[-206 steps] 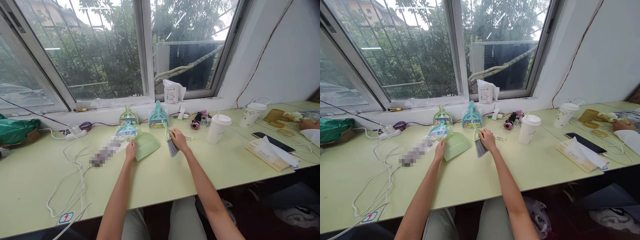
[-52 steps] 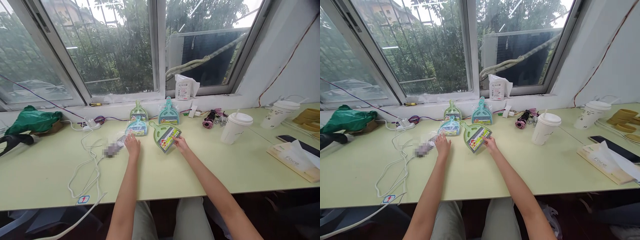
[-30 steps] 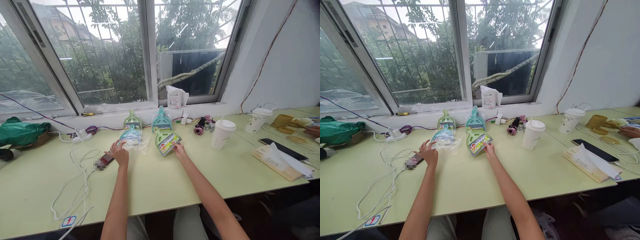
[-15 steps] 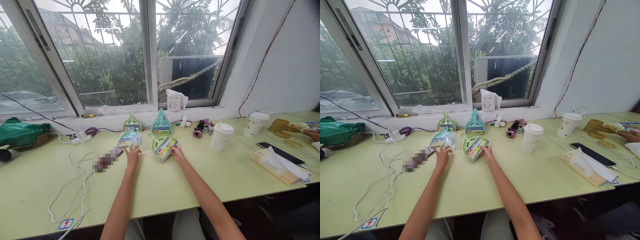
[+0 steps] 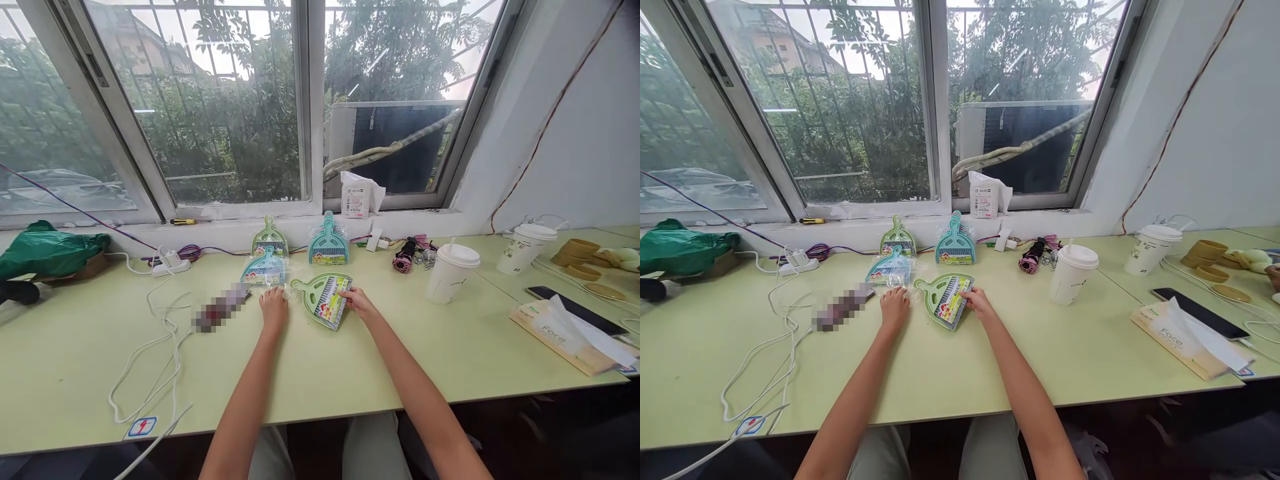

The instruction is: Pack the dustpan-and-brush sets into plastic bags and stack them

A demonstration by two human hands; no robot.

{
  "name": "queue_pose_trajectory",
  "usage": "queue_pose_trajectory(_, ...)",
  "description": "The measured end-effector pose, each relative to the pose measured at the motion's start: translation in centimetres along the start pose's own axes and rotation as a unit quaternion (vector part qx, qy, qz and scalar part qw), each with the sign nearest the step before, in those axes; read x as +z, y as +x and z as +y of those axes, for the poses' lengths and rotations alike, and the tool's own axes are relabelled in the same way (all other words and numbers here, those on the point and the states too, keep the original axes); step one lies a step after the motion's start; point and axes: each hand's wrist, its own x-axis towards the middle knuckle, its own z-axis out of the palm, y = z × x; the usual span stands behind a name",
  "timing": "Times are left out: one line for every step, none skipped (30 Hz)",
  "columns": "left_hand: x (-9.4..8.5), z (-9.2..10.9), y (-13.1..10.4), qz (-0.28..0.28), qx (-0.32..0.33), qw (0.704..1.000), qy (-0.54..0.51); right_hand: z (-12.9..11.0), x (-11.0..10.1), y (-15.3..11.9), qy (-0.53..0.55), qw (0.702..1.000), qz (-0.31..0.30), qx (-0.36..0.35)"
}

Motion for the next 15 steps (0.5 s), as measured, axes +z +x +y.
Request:
queue_pose_trajectory(-0.16, -0.04, 0.00, 0.004, -0.007, 1.000, -0.001, -0.14, -0.15, 0.01, -0.006, 1.000, 0.000, 0.003)
queue_pose_trajectory(-0.32, -0.02, -0.01, 0.010, -0.012, 1.000, 0.000, -0.27, -0.30, 0.04, -0.011, 1.000, 0.000, 0.004)
queue_pose_trajectory(-0.46, 0.05, -0.02, 0.017, -0.014, 1.000, 0.003, -0.38, -0.44, 0.06, -0.014, 1.000, 0.000, 0.003)
queue_pose_trajectory(-0.58, 0.13, -0.02, 0.022, -0.014, 1.000, 0.009, -0.47, -0.55, 0.08, -0.017, 1.000, 0.000, 0.001)
queue_pose_trajectory(-0.67, 0.19, -0.01, 0.022, -0.015, 1.000, 0.016, -0.53, -0.64, 0.09, -0.021, 1.000, 0.000, 0.000)
queue_pose_trajectory(-0.72, 0.20, 0.02, 0.016, -0.016, 0.999, 0.024, -0.57, -0.69, 0.08, -0.025, 1.000, -0.002, 0.001)
queue_pose_trajectory(-0.75, 0.15, 0.06, 0.008, -0.019, 0.999, 0.030, -0.57, -0.70, 0.04, -0.029, 1.000, -0.007, 0.004)
queue_pose_trajectory(-0.77, 0.04, 0.11, -0.001, -0.021, 0.999, 0.034, -0.56, -0.67, -0.03, -0.033, 0.999, -0.015, 0.009)
queue_pose_trajectory(-0.78, -0.11, 0.16, -0.006, -0.022, 0.999, 0.037, -0.54, -0.62, -0.12, -0.036, 0.999, -0.027, 0.014)
queue_pose_trajectory(-0.79, -0.29, 0.21, -0.006, -0.021, 0.999, 0.039, -0.52, -0.55, -0.24, -0.038, 0.998, -0.038, 0.020)
queue_pose_trajectory(-0.82, -0.46, 0.25, 0.000, -0.019, 0.999, 0.040, -0.51, -0.49, -0.35, -0.040, 0.998, -0.049, 0.024)
queue_pose_trajectory(-0.86, -0.61, 0.28, 0.010, -0.016, 0.999, 0.040, -0.51, -0.43, -0.45, -0.041, 0.997, -0.057, 0.027)
queue_pose_trajectory(-0.94, -0.70, 0.31, 0.021, -0.017, 0.999, 0.038, -0.53, -0.41, -0.52, -0.043, 0.997, -0.061, 0.028)
queue_pose_trajectory(-1.03, -0.74, 0.33, 0.034, -0.022, 0.999, 0.030, -0.56, -0.40, -0.54, -0.044, 0.997, -0.062, 0.027)
queue_pose_trajectory(-1.14, -0.72, 0.36, 0.048, -0.030, 0.998, 0.020, -0.58, -0.41, -0.52, -0.045, 0.997, -0.058, 0.025)
